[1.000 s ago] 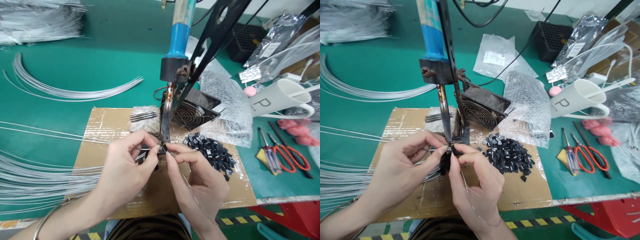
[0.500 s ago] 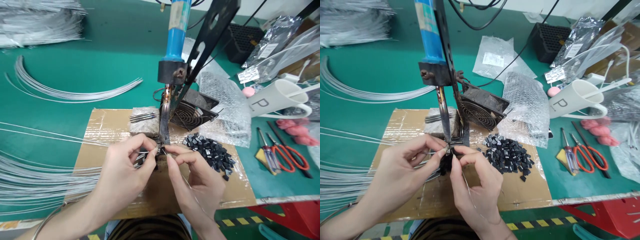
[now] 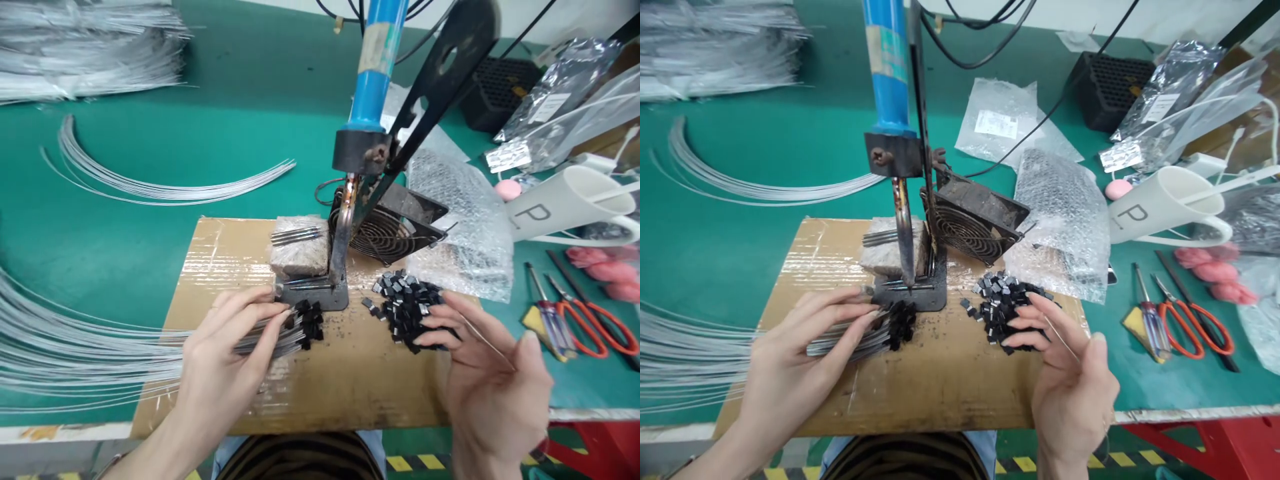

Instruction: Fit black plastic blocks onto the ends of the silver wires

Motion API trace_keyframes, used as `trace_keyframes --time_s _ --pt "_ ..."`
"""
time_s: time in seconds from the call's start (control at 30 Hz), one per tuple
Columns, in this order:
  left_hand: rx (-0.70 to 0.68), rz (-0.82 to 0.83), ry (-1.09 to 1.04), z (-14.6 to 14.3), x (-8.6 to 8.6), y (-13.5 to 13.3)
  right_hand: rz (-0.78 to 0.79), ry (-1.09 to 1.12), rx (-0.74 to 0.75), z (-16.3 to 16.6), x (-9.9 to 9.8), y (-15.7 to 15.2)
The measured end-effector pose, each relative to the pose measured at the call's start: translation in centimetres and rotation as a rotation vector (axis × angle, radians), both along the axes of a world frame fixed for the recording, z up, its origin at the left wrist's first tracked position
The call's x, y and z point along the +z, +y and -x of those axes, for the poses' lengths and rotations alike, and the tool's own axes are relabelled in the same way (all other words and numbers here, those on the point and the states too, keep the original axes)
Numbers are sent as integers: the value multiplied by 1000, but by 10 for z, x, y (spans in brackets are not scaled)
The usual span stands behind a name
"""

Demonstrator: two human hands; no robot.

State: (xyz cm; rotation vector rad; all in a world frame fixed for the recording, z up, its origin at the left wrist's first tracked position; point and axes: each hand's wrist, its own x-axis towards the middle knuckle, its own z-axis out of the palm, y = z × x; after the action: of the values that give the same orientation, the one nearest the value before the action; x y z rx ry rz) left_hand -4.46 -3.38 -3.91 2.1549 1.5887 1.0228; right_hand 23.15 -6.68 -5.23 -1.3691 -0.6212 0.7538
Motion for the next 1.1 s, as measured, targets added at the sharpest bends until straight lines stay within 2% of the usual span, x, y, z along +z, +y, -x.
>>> trace_keyframes --time_s 0.13,0.2,0.27,0.33,0.43,0.53,0.63,0.73,0.93,1.1 --pt "68 -84 58 14 20 18 -25 -66 -37 -3 -9 -3" --pt "111 -146 109 23 30 44 -50 -116 -71 -2 -13 -4" --pt "143 -164 183 33 34 83 -75 -162 -110 0 -17 -5" --pt "163 -112 281 41 29 131 -83 -189 -136 2 -19 -5" --pt "162 -16 395 50 10 197 -59 -179 -154 3 -21 -5" --pt "158 30 444 54 -11 235 -62 -172 -157 4 -21 -5" --pt "155 22 434 56 -20 243 -83 -195 -152 4 -21 -5" --pt "152 -8 378 60 -15 235 -83 -201 -159 5 -21 -4" --pt "183 -91 120 63 11 212 -55 -173 -175 6 -20 -3" --pt "194 -31 -41 64 37 183 -84 -171 -166 7 -18 -2"
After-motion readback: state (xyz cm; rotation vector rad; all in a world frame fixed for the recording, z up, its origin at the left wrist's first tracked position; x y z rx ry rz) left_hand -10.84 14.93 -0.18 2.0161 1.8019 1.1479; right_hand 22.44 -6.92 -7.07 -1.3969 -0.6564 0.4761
